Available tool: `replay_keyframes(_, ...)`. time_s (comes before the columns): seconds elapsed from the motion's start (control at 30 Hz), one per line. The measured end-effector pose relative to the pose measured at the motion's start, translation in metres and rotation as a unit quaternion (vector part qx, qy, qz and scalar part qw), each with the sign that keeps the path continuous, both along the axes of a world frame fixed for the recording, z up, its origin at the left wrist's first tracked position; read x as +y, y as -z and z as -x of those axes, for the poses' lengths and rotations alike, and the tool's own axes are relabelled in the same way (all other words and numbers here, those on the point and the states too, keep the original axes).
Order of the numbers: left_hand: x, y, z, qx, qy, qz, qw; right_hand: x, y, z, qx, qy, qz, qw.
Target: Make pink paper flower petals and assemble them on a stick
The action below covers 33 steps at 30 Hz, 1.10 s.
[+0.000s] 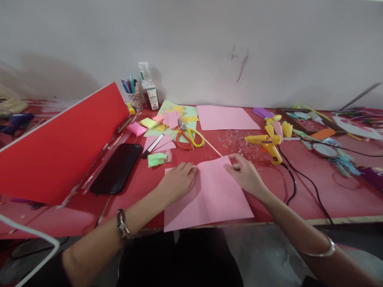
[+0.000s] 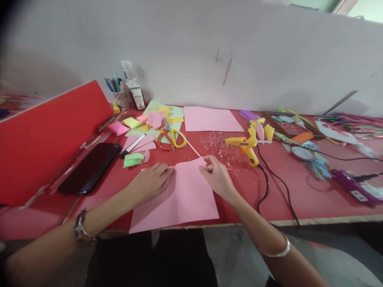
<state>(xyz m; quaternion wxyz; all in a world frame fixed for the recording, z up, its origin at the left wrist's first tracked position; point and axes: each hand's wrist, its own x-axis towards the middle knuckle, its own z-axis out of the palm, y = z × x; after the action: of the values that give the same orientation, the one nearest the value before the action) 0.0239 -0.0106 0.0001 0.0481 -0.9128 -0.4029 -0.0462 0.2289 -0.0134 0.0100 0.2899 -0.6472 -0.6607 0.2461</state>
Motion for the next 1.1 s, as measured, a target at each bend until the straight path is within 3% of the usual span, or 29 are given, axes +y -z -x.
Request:
replay_keyframes(0.13, -0.002, 0.000, -0.003, 0.017, 0.000, -0.010, 1.000, -0.016, 0.007, -0.002, 0.017, 0.006, 0.014, 1.000)
replay_keyframes(0.27, -0.002, 0.001, -0.004, 0.018, -0.020, -0.015, 1.000, -0.028, 0.010, 0.001, -0.040, -0.007, -0.008, 0.999)
replay_keyframes(0.43, -0.002, 0.003, -0.007, 0.039, -0.029, -0.021, 0.999, -0.033, 0.013, 0.005, -0.122, -0.011, -0.042, 0.992)
replay_keyframes(0.73, -0.005, 0.004, -0.006, 0.068, -0.026, -0.020, 0.997, -0.038, 0.013, -0.004, -0.137, 0.009, -0.028, 0.990)
replay_keyframes(0.87, -0.015, -0.002, -0.007, 0.048, -0.049, 0.037, 0.997, -0.040, 0.015, -0.007, -0.082, 0.035, -0.029, 0.996)
replay_keyframes(0.97, -0.027, -0.003, -0.008, 0.015, -0.067, 0.086, 0.994, -0.044, 0.015, -0.006, 0.050, 0.021, -0.015, 0.998)
replay_keyframes(1.1, -0.037, 0.000, -0.007, 0.000, -0.078, 0.138, 0.987, -0.057, 0.012, -0.005, 0.171, -0.012, 0.064, 0.983)
